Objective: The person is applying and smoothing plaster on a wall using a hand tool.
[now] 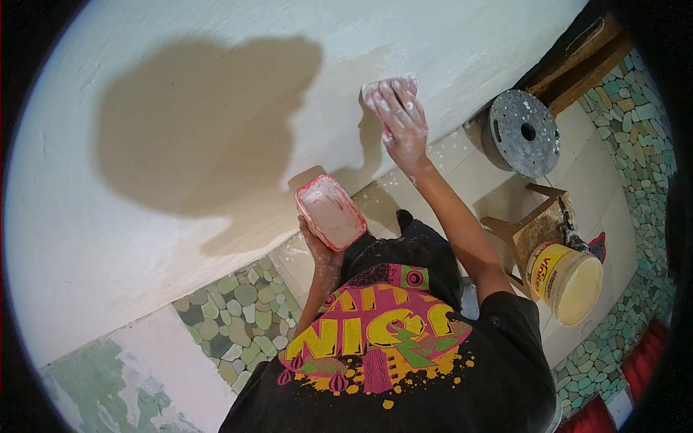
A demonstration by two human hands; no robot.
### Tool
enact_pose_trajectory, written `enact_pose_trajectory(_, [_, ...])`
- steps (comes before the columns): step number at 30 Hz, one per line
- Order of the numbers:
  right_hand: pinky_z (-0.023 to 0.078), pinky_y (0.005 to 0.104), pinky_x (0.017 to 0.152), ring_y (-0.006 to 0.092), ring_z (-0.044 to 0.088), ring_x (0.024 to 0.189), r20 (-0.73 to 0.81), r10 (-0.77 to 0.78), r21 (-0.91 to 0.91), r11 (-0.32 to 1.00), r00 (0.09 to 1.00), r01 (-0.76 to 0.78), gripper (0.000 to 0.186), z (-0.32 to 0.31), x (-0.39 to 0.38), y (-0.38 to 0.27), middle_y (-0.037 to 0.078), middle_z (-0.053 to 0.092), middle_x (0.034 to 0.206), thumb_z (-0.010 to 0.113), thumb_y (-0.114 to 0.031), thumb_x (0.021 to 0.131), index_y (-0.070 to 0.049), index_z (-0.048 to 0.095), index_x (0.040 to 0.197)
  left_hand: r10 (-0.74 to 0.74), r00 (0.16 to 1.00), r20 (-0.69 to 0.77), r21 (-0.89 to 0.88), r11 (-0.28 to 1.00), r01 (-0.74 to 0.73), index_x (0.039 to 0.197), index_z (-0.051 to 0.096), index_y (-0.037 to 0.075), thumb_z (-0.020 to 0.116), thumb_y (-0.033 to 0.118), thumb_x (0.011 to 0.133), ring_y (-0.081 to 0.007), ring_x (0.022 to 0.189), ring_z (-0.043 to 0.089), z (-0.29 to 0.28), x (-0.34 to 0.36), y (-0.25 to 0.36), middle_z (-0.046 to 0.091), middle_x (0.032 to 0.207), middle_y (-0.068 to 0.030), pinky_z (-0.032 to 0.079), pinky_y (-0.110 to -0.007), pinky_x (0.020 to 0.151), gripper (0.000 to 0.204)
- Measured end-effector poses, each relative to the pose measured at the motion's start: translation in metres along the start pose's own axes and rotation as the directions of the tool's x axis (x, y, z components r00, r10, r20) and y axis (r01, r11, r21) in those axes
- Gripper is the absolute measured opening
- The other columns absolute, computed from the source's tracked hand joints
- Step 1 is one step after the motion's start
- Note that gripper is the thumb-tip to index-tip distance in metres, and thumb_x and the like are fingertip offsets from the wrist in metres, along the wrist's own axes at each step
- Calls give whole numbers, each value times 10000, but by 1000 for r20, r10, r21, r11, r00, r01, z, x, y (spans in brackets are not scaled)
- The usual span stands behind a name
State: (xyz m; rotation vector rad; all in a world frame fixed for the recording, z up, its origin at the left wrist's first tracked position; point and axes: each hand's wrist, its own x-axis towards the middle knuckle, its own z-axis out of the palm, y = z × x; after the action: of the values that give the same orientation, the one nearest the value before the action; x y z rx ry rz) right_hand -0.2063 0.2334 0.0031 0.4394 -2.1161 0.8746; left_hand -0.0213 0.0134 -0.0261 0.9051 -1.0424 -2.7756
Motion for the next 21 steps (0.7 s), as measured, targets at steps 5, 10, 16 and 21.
enact_pose_trajectory(5, [354, 481, 1160, 312, 464, 1375, 274, 23, 10, 1000, 961, -26, 640, 12, -91, 27, 69, 585, 1403, 660, 31, 752, -149, 607, 1363, 15, 999, 34, -20, 1000, -14, 1477, 413, 162, 433, 626, 979, -305, 1298, 524, -3, -6, -3, 531, 1421, -79, 433, -515, 1095, 681])
enact_pose_trajectory(10, [478, 368, 1042, 243, 630, 1183, 231, 327, 374, 840, 916, -395, 417, -11, -101, 23, 143, 655, 1299, 614, 46, 908, -64, 631, 1310, 11, 992, 127, -36, 999, -6, 1491, 403, 168, 455, 638, 969, -299, 1303, 514, -1, -4, -3, 511, 1444, -86, 441, -503, 1088, 704])
enact_pose_trajectory(16, [504, 244, 809, 82, 618, 931, 553, 533, 594, 286, 640, -752, 165, -106, -5, -59, 70, 695, 1015, 595, -18, 957, 43, 614, 1109, 74, 990, 118, 60, 995, -81, 1489, 393, 128, 424, 658, 972, -325, 1270, 543, 32, -1, 6, 512, 1433, -116, 471, -509, 1058, 741])
enact_pose_trajectory(21, [502, 272, 772, 114, 625, 898, 753, 299, 488, 346, 587, -802, 136, -126, 1, -111, 76, 677, 918, 620, -2, 899, 13, 589, 1031, 100, 963, 249, 27, 994, -110, 1492, 383, 107, 398, 665, 975, -332, 1302, 515, 39, 7, 5, 495, 1446, -144, 440, -519, 1089, 760])
